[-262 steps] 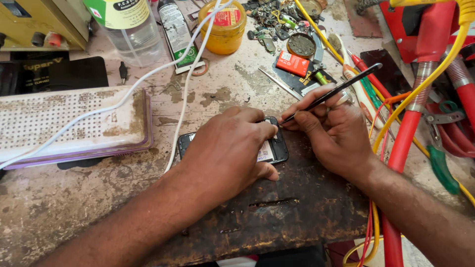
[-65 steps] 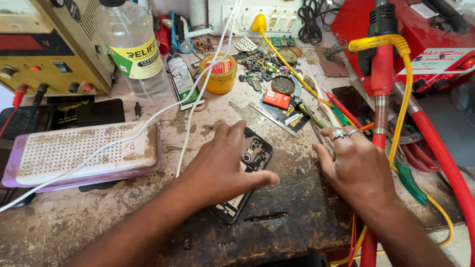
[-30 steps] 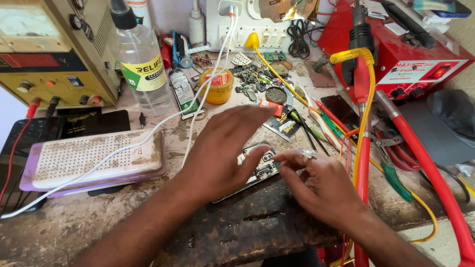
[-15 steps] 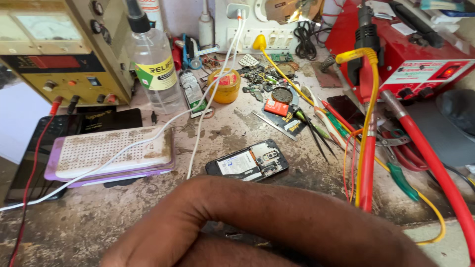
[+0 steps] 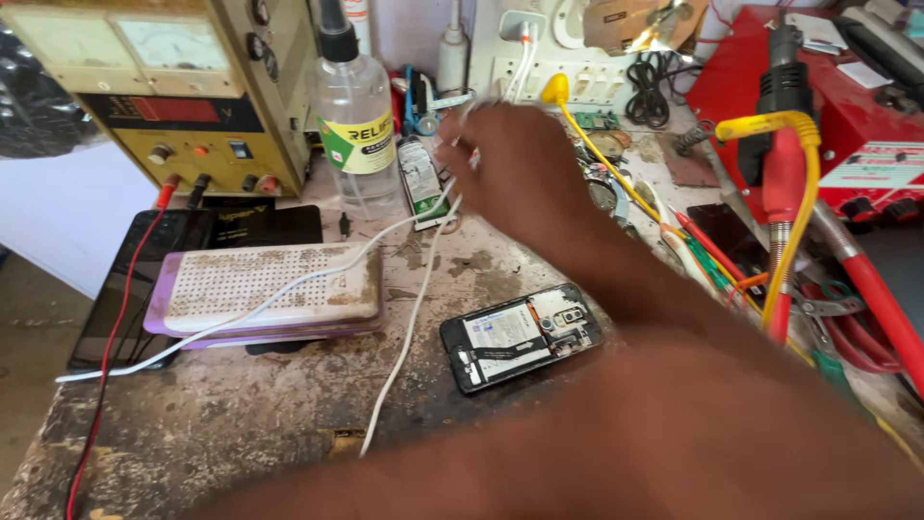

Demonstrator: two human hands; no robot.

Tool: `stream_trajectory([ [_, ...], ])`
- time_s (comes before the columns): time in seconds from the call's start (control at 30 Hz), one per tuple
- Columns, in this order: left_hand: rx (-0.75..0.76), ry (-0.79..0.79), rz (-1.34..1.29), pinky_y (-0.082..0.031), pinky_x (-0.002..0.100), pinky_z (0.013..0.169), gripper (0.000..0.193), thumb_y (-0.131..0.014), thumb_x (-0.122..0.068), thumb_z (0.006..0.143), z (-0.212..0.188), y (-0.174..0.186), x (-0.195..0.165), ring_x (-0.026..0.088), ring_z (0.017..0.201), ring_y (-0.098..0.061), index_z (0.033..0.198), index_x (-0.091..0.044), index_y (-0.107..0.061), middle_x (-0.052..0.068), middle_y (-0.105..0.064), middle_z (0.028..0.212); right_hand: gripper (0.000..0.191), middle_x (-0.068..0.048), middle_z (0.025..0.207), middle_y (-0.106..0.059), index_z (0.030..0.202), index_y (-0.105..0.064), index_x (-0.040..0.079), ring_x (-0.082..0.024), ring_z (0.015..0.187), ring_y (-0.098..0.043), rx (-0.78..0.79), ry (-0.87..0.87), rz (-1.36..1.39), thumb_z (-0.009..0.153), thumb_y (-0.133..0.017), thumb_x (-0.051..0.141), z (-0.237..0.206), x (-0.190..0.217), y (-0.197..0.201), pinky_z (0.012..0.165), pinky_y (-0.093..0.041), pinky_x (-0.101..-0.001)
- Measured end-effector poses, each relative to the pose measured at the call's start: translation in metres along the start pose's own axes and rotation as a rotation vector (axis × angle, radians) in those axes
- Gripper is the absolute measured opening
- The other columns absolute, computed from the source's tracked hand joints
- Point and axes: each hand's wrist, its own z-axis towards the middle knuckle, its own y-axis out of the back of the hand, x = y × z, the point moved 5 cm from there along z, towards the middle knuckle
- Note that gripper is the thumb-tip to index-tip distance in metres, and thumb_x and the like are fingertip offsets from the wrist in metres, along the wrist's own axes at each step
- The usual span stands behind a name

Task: The person applies adhesive to the back cover of a disassembled smartphone, then aligns and presses the cover onto the phone body. The person inspects the edges and corners to ensure the cover is properly seated.

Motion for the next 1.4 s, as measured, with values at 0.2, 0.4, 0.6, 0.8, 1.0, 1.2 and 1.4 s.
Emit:
stream_trajectory([
  [0.2,-0.442,0.769,0.062,-0.042,0.019,0.058,0.014,-0.066,-0.002,0.103,-0.102,0.046,0.106,0.000,0.061,-0.052,0.116,-0.004,-0.070,-0.004,-0.058,0.067,0.021,-0.014,0.091,-0.074,0.093,-0.078,0.011,-0.036,0.106,-0.062,0.317,-0.022,-0.315,0.085,-0.074,0.030,0.037,-0.048,-0.076,0.095,-0.039,-0.0562],
  [0.4,-0.502,0.821,-0.026,-0.033,0.018,0.057,0.010,-0.066,-0.004,0.106,-0.122,0.048,0.118,-0.002,0.064,-0.041,0.115,-0.004,-0.070,-0.009,-0.049,0.070,0.017,-0.013,0.111,-0.073,0.098,-0.078,0.011,-0.036,0.125,-0.055,0.573,-0.234,-0.421,0.087,-0.069,0.020,0.041,-0.051,-0.129,0.113,-0.006,-0.0738],
  [0.6,-0.487,0.828,-0.058,-0.034,0.018,0.059,0.014,-0.065,-0.006,0.109,-0.112,0.054,0.115,-0.003,0.060,-0.043,0.122,-0.004,-0.067,-0.008,-0.052,0.073,0.037,-0.014,0.111,-0.074,0.113,-0.072,0.008,-0.034,0.114,-0.065,0.008,-0.334,-0.116,0.078,-0.079,0.019,0.052,-0.056,-0.100,0.115,-0.025,-0.0596],
  [0.8,-0.480,0.754,0.011,-0.051,0.017,0.074,0.035,-0.066,-0.008,0.111,-0.104,0.060,0.112,0.003,0.088,-0.061,0.141,-0.003,-0.047,0.000,-0.065,0.104,0.023,-0.007,0.098,-0.069,0.113,-0.064,0.004,-0.007,0.077,-0.064,-0.418,-0.253,0.859,0.101,-0.073,0.022,0.020,-0.063,-0.003,0.066,-0.055,-0.0262],
  [1.0,-0.581,0.828,-0.247,-0.059,0.019,0.085,0.064,-0.074,-0.016,0.100,-0.100,0.064,0.116,0.003,0.100,-0.064,0.145,-0.009,-0.030,-0.006,-0.054,0.123,0.041,-0.009,0.080,-0.068,0.130,-0.070,0.008,-0.014,0.066,-0.061,0.185,-0.004,0.076,0.095,-0.079,0.027,-0.071,-0.015,0.051,0.058,-0.047,-0.0323],
  [1.2,-0.466,1.007,-0.439,-0.056,0.022,0.080,0.027,-0.078,-0.011,0.097,-0.123,0.033,0.136,0.007,0.089,-0.064,0.122,-0.003,-0.070,0.003,-0.071,0.101,0.035,-0.016,0.104,-0.074,0.124,-0.070,0.007,-0.029,0.088,-0.072,0.120,-0.719,1.129,0.091,-0.074,0.016,-0.148,-0.053,0.041,0.073,-0.061,-0.0404],
  [1.4,-0.509,1.095,-0.521,-0.057,0.024,0.084,0.028,-0.075,-0.009,0.100,-0.137,0.032,0.139,0.008,0.096,-0.066,0.127,-0.002,-0.068,0.005,-0.073,0.112,0.023,-0.017,0.117,-0.074,0.122,-0.066,0.002,-0.031,0.103,-0.075,-0.054,-0.822,1.442,0.101,-0.064,0.012,-0.175,-0.071,0.023,0.086,-0.064,-0.0457],
])
